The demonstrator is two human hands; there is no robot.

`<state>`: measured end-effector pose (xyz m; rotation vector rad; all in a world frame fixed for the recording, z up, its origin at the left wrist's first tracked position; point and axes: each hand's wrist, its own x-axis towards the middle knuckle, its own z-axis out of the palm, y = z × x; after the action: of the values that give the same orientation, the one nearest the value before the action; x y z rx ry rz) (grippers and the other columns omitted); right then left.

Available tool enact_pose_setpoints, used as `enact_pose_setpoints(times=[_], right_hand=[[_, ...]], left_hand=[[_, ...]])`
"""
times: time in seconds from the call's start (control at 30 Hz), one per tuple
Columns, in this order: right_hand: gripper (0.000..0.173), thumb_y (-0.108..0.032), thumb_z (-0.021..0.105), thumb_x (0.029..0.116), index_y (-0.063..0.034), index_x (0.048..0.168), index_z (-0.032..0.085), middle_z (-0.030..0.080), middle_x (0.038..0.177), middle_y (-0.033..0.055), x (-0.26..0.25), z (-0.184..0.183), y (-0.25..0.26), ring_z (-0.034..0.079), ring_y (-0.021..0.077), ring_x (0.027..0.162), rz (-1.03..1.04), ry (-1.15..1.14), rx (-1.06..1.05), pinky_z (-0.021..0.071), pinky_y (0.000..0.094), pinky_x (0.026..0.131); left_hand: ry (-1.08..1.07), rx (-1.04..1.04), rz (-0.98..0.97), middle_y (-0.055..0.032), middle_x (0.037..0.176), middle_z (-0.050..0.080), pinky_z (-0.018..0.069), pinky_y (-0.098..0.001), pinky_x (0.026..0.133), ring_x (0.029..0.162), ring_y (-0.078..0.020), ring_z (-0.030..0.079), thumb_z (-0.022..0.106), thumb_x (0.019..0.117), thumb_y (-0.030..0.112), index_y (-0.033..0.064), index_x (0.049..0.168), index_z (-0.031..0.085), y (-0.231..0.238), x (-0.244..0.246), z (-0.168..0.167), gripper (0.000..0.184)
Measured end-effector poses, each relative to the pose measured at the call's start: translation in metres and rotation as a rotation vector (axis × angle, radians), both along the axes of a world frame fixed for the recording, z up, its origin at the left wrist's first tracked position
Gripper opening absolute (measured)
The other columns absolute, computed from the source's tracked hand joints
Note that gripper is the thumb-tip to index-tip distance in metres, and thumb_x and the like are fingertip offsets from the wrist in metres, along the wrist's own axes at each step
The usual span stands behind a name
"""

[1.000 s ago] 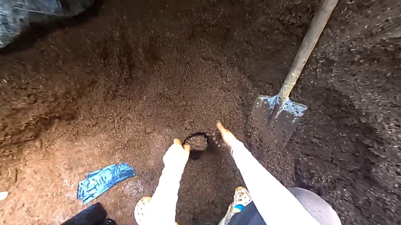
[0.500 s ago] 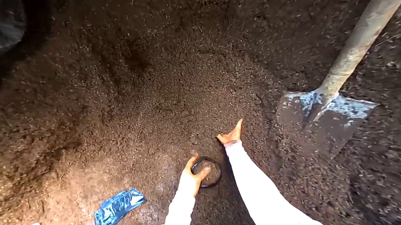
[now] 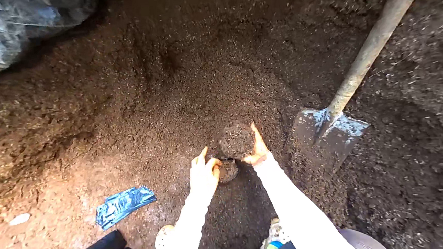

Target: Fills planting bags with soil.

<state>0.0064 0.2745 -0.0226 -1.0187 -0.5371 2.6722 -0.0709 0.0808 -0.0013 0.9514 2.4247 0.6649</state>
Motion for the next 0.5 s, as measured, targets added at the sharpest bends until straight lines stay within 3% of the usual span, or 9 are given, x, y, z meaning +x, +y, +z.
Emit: enact_pose_setpoints(times=[0.07, 0.1, 0.2, 0.3, 0.37, 0.4, 0.5], right_hand=[[0.070, -0.073, 0.029, 0.0995, -0.0190, 0.135, 0.055, 0.069, 0.117, 0.0115, 0.009, 0.017, -0.016, 0.069, 0.0279, 0.105, 0.051, 0.012, -0.021, 0.0589, 0.0515, 0.085], [0.068, -0.070, 0.027, 0.1013, -0.0178, 0.134, 0.056, 0.070, 0.114, 0.0113, 0.012, 0.024, -0.024, 0.070, 0.0266, 0.103, 0.073, 0.011, -0.006, 0.0595, 0.0497, 0.084], [0.063, -0.064, 0.029, 0.1039, -0.0166, 0.135, 0.055, 0.069, 0.115, 0.0116, 0.021, 0.043, -0.041, 0.069, 0.0258, 0.102, 0.149, -0.090, 0.073, 0.0587, 0.0487, 0.084], [0.055, -0.055, 0.034, 0.1067, -0.0132, 0.136, 0.055, 0.069, 0.116, 0.0141, 0.023, 0.053, -0.054, 0.068, 0.0278, 0.102, 0.243, -0.212, 0.209, 0.0582, 0.0497, 0.083], [0.042, -0.034, 0.045, 0.1093, -0.0097, 0.142, 0.051, 0.067, 0.120, 0.0154, 0.022, 0.063, -0.065, 0.068, 0.0258, 0.103, 0.270, -0.295, 0.433, 0.0581, 0.0453, 0.086], [0.043, -0.025, 0.053, 0.1074, -0.0082, 0.147, 0.048, 0.064, 0.127, 0.0167, 0.021, 0.066, -0.071, 0.066, 0.0256, 0.109, 0.315, -0.352, 0.584, 0.0568, 0.0444, 0.090], [0.051, -0.015, 0.064, 0.1005, -0.0016, 0.147, 0.050, 0.048, 0.151, 0.0220, 0.018, 0.067, -0.086, 0.049, 0.0300, 0.139, 0.595, -0.538, 1.128, 0.0416, 0.0435, 0.115]], left_hand=[[-0.081, -0.207, -0.006, -0.0155, 0.167, 0.030, 0.0410, -0.0625, 0.107, 0.144, -0.0446, 0.039, 0.057, 0.1022, 0.039, 0.0199, 0.138, 0.066, -0.002, 0.011, 0.012, 0.041], [-0.189, -0.245, 0.014, -0.0173, 0.166, 0.031, 0.0407, -0.0610, 0.111, 0.146, -0.0424, 0.040, 0.059, 0.1022, 0.039, 0.0163, 0.148, 0.056, -0.002, 0.012, 0.014, 0.052], [-0.369, -0.112, 0.063, -0.0227, 0.152, 0.049, 0.0381, -0.0500, 0.119, 0.142, -0.0344, 0.049, 0.068, 0.0933, 0.012, 0.0026, 0.153, 0.044, 0.000, 0.010, 0.010, 0.065], [-0.392, -0.048, 0.086, -0.0216, 0.153, 0.049, 0.0373, -0.0487, 0.120, 0.143, -0.0319, 0.049, 0.072, 0.0894, 0.006, -0.0001, 0.155, 0.039, -0.004, 0.013, 0.008, 0.073], [-0.395, -0.017, 0.096, -0.0225, 0.155, 0.047, 0.0371, -0.0484, 0.120, 0.144, -0.0318, 0.048, 0.071, 0.0908, 0.008, -0.0014, 0.155, 0.037, -0.008, 0.017, 0.008, 0.073], [-0.398, -0.008, 0.100, -0.0234, 0.156, 0.045, 0.0361, -0.0474, 0.121, 0.145, -0.0317, 0.046, 0.071, 0.0919, 0.009, -0.0032, 0.155, 0.037, -0.010, 0.019, 0.009, 0.072], [-0.401, 0.050, 0.107, -0.0221, 0.163, 0.036, 0.0292, -0.0417, 0.125, 0.151, -0.0283, 0.038, 0.070, 0.0924, 0.007, -0.0036, 0.158, 0.029, -0.014, 0.022, 0.007, 0.078]])
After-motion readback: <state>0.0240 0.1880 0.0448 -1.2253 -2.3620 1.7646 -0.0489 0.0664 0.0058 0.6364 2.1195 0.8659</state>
